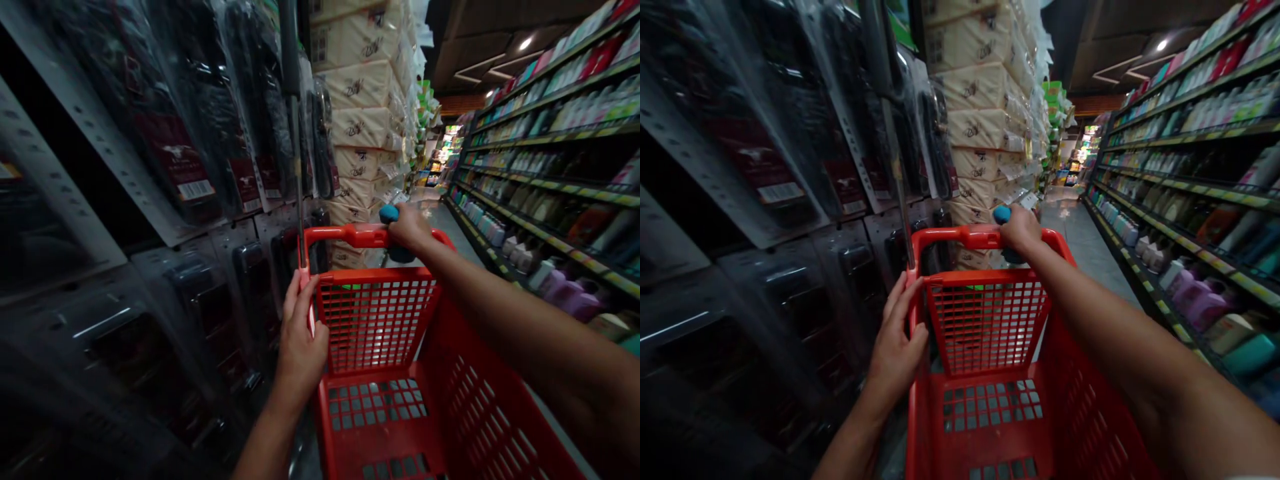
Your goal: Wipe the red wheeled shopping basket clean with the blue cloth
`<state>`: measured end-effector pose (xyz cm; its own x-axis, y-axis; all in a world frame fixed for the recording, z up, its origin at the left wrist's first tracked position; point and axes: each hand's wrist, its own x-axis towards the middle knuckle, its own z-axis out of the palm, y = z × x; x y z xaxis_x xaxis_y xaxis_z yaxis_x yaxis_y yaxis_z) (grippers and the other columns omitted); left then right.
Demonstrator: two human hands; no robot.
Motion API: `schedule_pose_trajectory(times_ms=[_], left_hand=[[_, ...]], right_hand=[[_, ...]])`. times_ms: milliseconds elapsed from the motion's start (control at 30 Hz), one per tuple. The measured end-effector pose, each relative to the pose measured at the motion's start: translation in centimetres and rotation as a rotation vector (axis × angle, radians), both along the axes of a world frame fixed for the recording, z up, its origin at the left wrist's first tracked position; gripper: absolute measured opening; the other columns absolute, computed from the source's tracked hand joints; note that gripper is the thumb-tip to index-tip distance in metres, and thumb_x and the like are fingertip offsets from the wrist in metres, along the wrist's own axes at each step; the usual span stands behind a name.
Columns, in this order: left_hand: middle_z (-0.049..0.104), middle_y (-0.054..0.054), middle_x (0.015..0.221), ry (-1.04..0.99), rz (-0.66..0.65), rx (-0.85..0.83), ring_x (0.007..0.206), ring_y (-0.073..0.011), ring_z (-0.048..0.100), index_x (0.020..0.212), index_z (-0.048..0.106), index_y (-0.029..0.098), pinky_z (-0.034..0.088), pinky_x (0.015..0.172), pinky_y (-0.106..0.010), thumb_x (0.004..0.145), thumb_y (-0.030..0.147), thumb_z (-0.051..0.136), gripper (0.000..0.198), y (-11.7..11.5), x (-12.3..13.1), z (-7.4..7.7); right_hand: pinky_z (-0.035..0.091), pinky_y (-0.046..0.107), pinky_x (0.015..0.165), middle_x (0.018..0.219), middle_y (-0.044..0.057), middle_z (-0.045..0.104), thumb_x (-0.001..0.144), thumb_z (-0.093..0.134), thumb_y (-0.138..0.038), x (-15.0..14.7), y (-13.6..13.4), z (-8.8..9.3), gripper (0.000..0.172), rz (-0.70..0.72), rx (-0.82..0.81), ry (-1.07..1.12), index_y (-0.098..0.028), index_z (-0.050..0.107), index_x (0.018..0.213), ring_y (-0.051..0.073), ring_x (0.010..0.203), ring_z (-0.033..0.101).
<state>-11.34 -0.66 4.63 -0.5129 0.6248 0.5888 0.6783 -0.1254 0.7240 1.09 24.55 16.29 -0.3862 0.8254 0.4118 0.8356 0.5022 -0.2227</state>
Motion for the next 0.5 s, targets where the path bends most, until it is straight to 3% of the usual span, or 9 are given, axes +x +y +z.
schedule_pose_trajectory(times_ms=[133, 267, 367, 500], left_hand=[[0.029, -0.001, 0.167, -0.008, -0.007, 0.009, 0.155, -0.0219, 0.028, 0.145, 0.051, 0.031, 0.023, 0.129, -0.046, 0.078, -0.001, 0.045, 0.074, 0.3, 0.3, -0.4], [0.030, 0.000, 0.167, -0.018, -0.013, 0.022, 0.155, -0.0218, 0.029, 0.146, 0.050, 0.032, 0.024, 0.129, -0.045, 0.078, -0.001, 0.046, 0.076, 0.6, 1.1, -0.6], [0.031, -0.001, 0.167, -0.019, -0.021, 0.043, 0.155, -0.0204, 0.028, 0.148, 0.048, 0.030, 0.023, 0.130, -0.043, 0.078, 0.000, 0.045, 0.077, 0.7, 1.4, -0.7], [0.033, 0.000, 0.166, -0.027, -0.050, 0.088, 0.156, -0.0185, 0.027, 0.153, 0.040, 0.030, 0.019, 0.131, -0.041, 0.077, -0.001, 0.045, 0.083, 0.9, 1.4, -0.8]], right_hand=[[0.050, 0.035, 0.085, 0.118, 0.016, 0.071, 0.092, 0.058, -0.028, -5.9, -3.9, 1.0, 0.031, 0.143, 0.059, -0.094, -0.018, 0.065, 0.120, 0.029, 0.107, 0.067], [0.050, 0.033, 0.088, 0.123, 0.013, 0.067, 0.091, 0.055, -0.018, -9.2, -6.8, 1.1, 0.037, 0.446, 0.193, -0.186, -0.019, 0.062, 0.127, 0.026, 0.109, 0.065], [0.048, 0.035, 0.090, 0.124, 0.014, 0.065, 0.094, 0.049, -0.015, -8.2, -6.9, 0.6, 0.038, 0.524, 0.288, -0.230, -0.019, 0.062, 0.128, 0.028, 0.113, 0.061], [0.045, 0.038, 0.090, 0.121, 0.015, 0.065, 0.097, 0.044, -0.016, -2.7, -4.3, -0.3, 0.033, 0.316, 0.357, -0.211, -0.019, 0.066, 0.122, 0.030, 0.113, 0.057]])
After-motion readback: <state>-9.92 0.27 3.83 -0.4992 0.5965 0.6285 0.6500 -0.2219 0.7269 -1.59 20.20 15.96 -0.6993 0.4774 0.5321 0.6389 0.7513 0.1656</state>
